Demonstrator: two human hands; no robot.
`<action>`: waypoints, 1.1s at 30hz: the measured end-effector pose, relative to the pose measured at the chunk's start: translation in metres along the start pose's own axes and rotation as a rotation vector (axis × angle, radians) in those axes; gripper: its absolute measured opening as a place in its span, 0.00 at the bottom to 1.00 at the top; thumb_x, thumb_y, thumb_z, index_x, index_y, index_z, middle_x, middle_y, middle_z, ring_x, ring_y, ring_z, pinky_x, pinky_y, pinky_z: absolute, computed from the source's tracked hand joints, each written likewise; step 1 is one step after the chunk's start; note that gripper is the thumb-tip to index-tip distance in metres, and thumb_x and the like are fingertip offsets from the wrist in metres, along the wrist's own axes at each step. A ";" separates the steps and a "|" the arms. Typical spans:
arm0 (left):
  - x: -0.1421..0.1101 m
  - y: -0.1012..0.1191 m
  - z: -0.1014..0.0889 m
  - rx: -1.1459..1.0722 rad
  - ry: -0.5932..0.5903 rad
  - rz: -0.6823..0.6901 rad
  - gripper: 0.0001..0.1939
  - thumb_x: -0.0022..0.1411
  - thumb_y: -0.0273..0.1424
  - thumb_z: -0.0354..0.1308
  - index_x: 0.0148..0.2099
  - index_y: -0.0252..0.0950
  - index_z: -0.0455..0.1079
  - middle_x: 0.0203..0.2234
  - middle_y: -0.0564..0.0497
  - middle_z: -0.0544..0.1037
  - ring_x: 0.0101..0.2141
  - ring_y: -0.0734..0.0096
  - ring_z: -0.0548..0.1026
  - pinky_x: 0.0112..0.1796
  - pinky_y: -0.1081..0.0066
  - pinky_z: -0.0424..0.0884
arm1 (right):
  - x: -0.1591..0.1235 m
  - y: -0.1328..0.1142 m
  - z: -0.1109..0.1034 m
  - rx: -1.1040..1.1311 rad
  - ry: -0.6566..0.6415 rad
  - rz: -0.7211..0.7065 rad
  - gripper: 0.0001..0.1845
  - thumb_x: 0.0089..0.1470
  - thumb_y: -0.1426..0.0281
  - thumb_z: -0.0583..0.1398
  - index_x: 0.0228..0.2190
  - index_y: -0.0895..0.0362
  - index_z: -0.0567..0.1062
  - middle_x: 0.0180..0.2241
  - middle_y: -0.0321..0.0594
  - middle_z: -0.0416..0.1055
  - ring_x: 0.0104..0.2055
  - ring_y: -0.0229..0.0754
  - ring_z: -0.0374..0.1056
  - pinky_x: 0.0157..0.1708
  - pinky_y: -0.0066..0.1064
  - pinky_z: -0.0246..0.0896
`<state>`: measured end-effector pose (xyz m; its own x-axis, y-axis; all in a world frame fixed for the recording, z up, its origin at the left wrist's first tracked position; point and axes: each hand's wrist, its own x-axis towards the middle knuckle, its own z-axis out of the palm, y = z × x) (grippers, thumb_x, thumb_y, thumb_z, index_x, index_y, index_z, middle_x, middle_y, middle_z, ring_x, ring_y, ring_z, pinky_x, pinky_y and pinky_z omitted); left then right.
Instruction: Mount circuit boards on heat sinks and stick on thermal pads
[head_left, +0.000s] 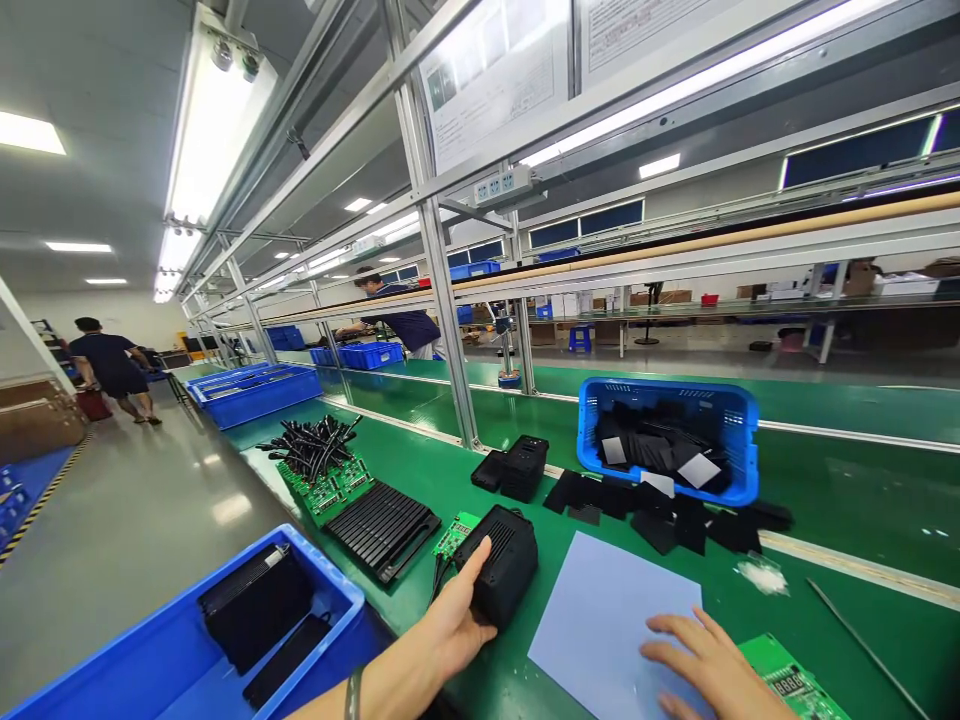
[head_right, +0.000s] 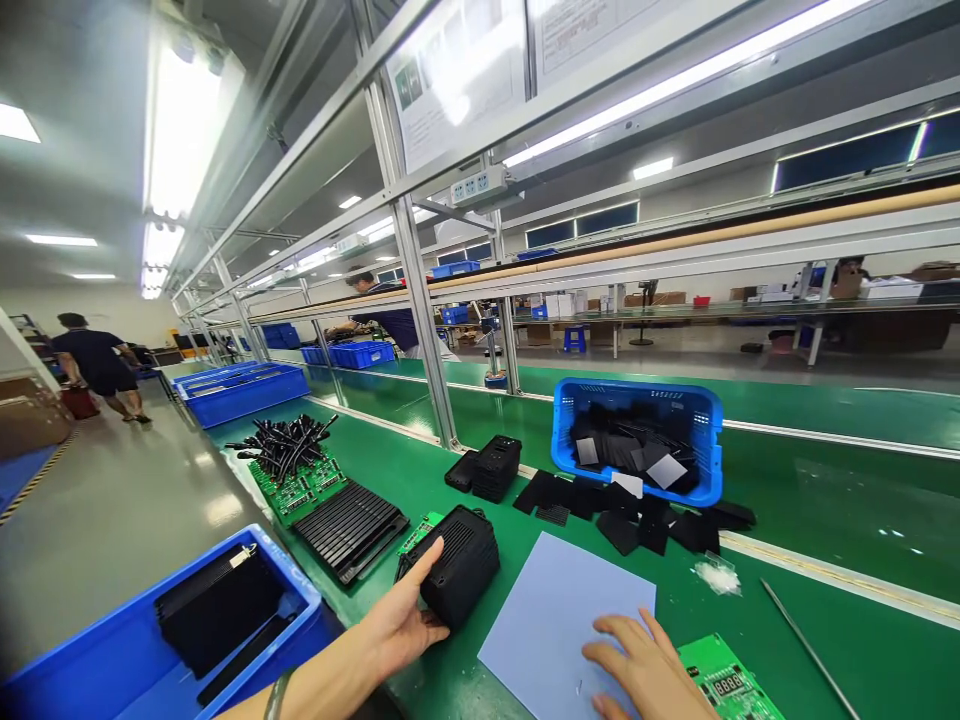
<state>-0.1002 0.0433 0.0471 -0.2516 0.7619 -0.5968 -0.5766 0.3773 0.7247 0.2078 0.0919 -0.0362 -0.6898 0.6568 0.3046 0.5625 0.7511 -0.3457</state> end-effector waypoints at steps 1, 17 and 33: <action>-0.005 0.003 -0.002 0.021 -0.018 0.009 0.23 0.56 0.45 0.61 0.48 0.35 0.69 0.38 0.41 0.81 0.43 0.55 0.78 0.44 0.61 0.72 | 0.014 0.000 -0.013 0.001 -0.033 0.007 0.17 0.59 0.60 0.54 0.47 0.45 0.76 0.52 0.44 0.70 0.54 0.54 0.66 0.57 0.52 0.58; -0.005 0.031 0.003 1.412 0.008 0.738 0.62 0.46 0.40 0.66 0.69 0.23 0.29 0.50 0.28 0.73 0.49 0.37 0.71 0.48 0.50 0.66 | 0.215 0.047 0.037 -0.281 0.094 0.195 0.05 0.51 0.71 0.63 0.30 0.61 0.78 0.34 0.57 0.76 0.42 0.62 0.71 0.38 0.43 0.64; 0.023 0.042 -0.006 0.178 -0.228 0.700 0.29 0.54 0.48 0.62 0.53 0.35 0.72 0.47 0.41 0.79 0.45 0.54 0.77 0.48 0.57 0.71 | 0.223 -0.043 -0.061 0.324 0.421 0.071 0.19 0.62 0.56 0.50 0.37 0.55 0.74 0.34 0.40 0.77 0.35 0.43 0.72 0.34 0.29 0.67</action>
<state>-0.1351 0.0738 0.0617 -0.3348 0.9374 0.0956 -0.2023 -0.1706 0.9643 0.0574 0.2101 0.1014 -0.3751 0.7254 0.5772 0.3858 0.6883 -0.6143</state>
